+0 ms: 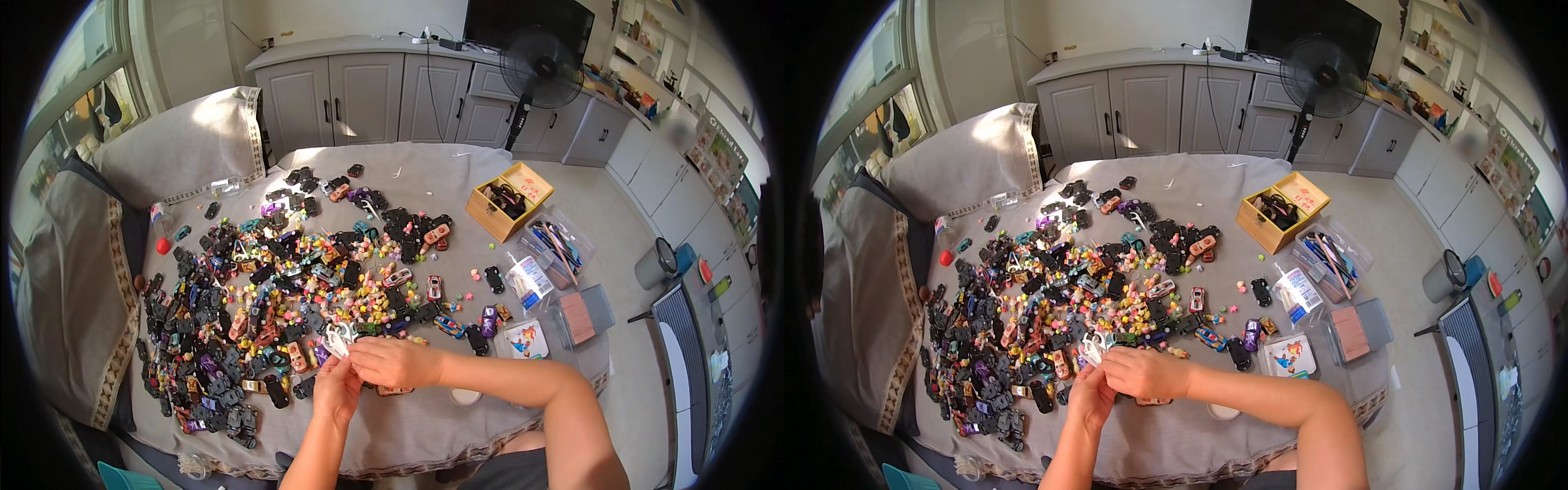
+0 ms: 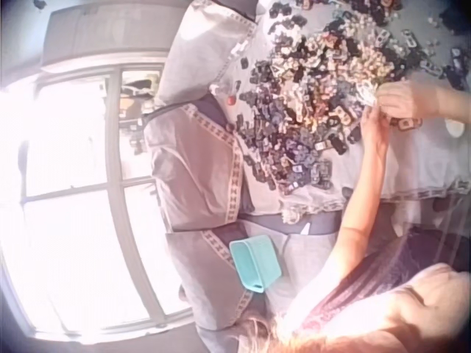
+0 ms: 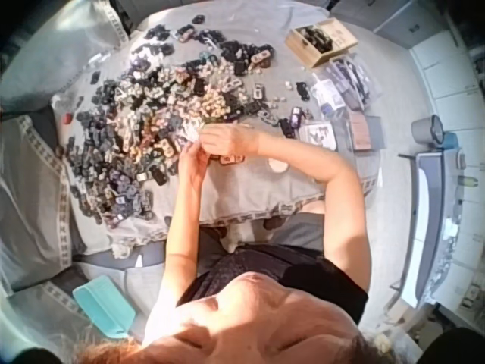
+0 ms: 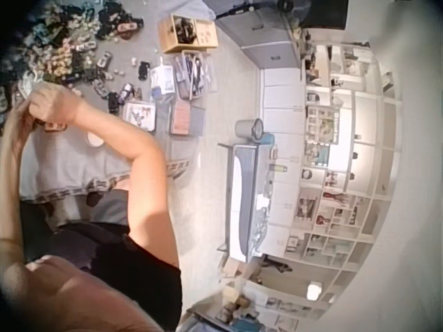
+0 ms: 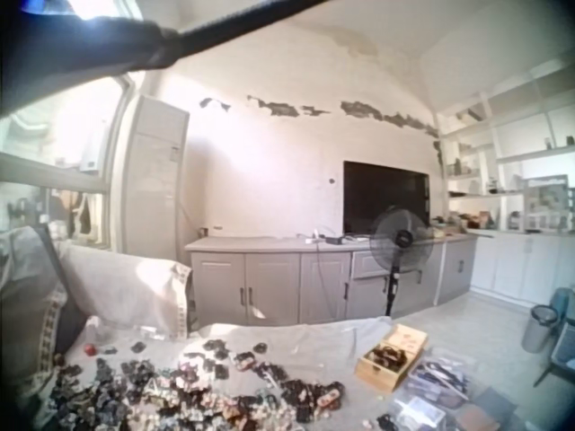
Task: The person sorts a large pile of Lego pieces on a sofa, picking up white plastic connectors and small Lego bricks. They place the connectors into a blue basket and organize the bricks into a wooden box.
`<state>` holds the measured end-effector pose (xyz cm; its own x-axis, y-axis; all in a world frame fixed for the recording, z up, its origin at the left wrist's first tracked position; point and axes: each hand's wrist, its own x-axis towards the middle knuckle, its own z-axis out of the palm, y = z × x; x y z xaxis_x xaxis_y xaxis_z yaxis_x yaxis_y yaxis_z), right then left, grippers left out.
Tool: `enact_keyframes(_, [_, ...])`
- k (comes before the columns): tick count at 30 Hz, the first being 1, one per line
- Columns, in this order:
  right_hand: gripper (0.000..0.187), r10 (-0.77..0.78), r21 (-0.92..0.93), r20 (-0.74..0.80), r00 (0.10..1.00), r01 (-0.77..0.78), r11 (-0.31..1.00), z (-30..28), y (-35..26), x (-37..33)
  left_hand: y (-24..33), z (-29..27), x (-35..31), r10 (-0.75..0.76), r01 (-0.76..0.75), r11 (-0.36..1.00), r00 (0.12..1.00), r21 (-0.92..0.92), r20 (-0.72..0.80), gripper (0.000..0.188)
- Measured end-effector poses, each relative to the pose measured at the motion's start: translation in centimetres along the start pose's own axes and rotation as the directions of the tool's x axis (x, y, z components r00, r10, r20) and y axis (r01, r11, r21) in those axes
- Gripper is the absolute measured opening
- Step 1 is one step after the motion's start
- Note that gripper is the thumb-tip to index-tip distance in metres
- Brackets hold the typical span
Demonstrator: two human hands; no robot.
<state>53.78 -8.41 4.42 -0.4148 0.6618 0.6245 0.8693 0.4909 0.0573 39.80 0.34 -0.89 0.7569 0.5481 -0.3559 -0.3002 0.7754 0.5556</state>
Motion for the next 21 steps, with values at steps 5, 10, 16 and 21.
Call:
enact_keyframes(5, [0.011,0.025,0.044,0.075,0.997,-0.028,0.999,0.6,-0.1,0.7,1.0,0.6,-0.4,0.079,-0.079,0.997,0.996,0.002,-0.047,0.018])
enact_keyframes(10, [0.009,0.099,0.206,0.069,0.993,-0.111,0.972,1.4,0.3,1.6,1.4,0.9,-0.4,0.116,-0.114,0.993,0.990,0.031,-0.078,0.017])
enact_keyframes(16, [0.005,0.577,0.165,-0.129,0.807,-0.556,0.815,2.7,7.6,1.6,2.1,0.3,-0.3,0.110,-0.108,0.994,0.992,0.035,-0.056,0.011])
enact_keyframes(21, [0.038,0.774,-0.186,-0.087,0.627,-0.773,0.606,6.7,18.0,-2.1,1.7,1.6,-0.5,0.049,-0.047,0.997,0.998,0.067,-0.029,0.010])
